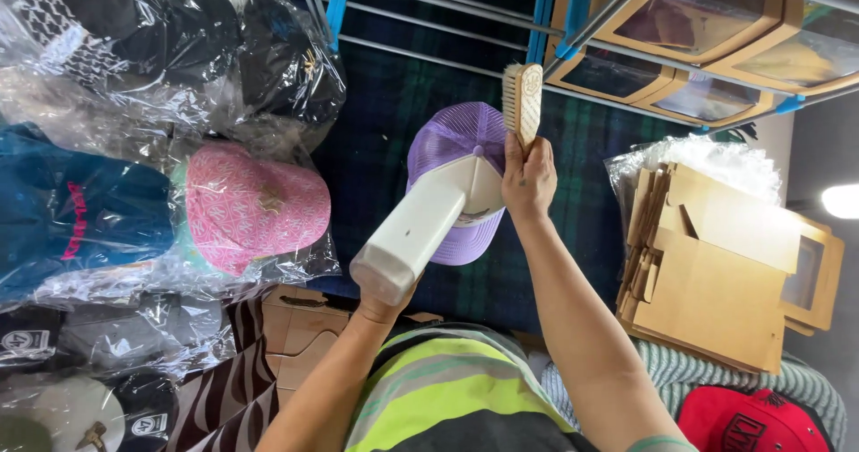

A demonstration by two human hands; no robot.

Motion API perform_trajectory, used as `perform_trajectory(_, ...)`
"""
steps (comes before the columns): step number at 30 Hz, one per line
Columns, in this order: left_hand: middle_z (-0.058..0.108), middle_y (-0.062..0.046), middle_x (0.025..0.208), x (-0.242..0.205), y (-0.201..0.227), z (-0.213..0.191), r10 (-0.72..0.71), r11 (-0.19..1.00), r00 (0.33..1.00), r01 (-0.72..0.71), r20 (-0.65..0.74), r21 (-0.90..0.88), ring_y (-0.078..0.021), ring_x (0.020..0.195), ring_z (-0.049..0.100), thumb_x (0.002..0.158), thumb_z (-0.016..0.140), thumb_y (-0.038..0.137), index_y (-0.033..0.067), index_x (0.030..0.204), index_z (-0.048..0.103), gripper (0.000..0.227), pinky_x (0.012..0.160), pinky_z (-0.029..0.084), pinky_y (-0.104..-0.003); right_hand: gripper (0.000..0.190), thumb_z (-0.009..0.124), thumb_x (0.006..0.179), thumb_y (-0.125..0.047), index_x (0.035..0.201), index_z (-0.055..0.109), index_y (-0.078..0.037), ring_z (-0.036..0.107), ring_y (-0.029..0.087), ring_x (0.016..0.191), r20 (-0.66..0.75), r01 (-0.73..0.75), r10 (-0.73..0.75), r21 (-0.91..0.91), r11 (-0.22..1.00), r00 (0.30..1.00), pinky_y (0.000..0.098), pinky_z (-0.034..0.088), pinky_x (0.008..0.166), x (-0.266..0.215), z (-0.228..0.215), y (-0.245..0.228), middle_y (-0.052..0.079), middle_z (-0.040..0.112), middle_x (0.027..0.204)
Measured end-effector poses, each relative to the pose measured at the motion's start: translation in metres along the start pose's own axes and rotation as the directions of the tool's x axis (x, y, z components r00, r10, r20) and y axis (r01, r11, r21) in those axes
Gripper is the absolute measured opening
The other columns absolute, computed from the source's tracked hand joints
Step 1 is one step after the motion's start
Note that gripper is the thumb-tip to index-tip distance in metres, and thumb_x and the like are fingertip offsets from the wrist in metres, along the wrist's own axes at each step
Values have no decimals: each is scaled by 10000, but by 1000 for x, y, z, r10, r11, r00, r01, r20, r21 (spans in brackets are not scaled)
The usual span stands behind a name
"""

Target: The person uses a handheld steamer to apply steam to a purple baseball cap placed on a table. They then use a wooden brush to brush the cap's surface while continuing to steam it. The person rotates the cap to treat different areas.

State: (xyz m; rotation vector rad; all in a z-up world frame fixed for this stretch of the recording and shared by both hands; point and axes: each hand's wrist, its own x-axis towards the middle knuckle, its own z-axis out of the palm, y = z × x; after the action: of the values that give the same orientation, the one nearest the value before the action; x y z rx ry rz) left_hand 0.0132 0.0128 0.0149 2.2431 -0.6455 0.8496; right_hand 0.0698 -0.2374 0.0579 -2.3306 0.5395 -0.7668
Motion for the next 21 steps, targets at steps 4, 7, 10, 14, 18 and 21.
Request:
perform_trajectory(4, 621, 5, 963, 45, 19, -16, -13, 1000, 1000, 12, 22, 19, -134, 772, 647, 942, 684, 216, 65, 1085, 655, 209, 710, 543, -183, 441, 590, 1068, -486, 873, 498, -102, 629, 404, 764, -5, 32, -32, -23, 999, 999, 457, 513, 677, 1, 7, 13, 101, 499, 774)
perform_trajectory(7, 479, 63, 764, 115, 50, -38, -184, 982, 938, 161, 292, 103, -184, 524, 551, 828, 751, 382, 191, 703, 510, 333, 420, 513, -322, 457, 610, 1058, -498, 885, 500, -89, 628, 437, 803, 0, 35, -35, -16, 999, 999, 499, 510, 686, 3, 10, 18, 141, 501, 796)
perform_trajectory(10, 490, 27, 614, 124, 55, -40, -299, 953, 866, 251, 402, 168, -210, 430, 592, 792, 737, 400, 188, 802, 456, 352, 375, 496, -334, 497, 601, 1057, -523, 884, 477, -75, 606, 461, 790, 18, 36, -37, 23, 999, 999, 520, 498, 687, -1, 7, 20, 148, 487, 803)
perform_trajectory(14, 578, 14, 727, 66, 17, -49, -80, 995, 945, 56, 316, 83, -235, 572, 638, 844, 724, 276, 122, 832, 613, 191, 472, 533, -339, 433, 628, 1056, -457, 876, 482, -92, 624, 434, 793, -45, 15, -14, 32, 999, 999, 482, 518, 695, 0, 11, 17, 142, 499, 787)
perform_trajectory(18, 649, -7, 761, 0, -12, -44, 85, 983, 973, -116, 215, 141, -227, 634, 665, 834, 746, 212, 97, 842, 660, 143, 586, 545, -319, 395, 601, 1055, -456, 930, 492, -98, 630, 426, 771, -17, -65, 66, 54, 996, 998, 505, 501, 666, -3, 6, 7, 135, 515, 786)
perform_trajectory(21, 667, -16, 789, -28, -15, -47, 93, 981, 980, -121, 175, 154, -203, 693, 680, 858, 748, 186, 78, 856, 658, 141, 702, 558, -293, 265, 570, 1082, -352, 1093, 480, -104, 640, 417, 774, 9, -84, 84, 186, 979, 996, 508, 497, 667, -11, -2, 20, 141, 552, 830)
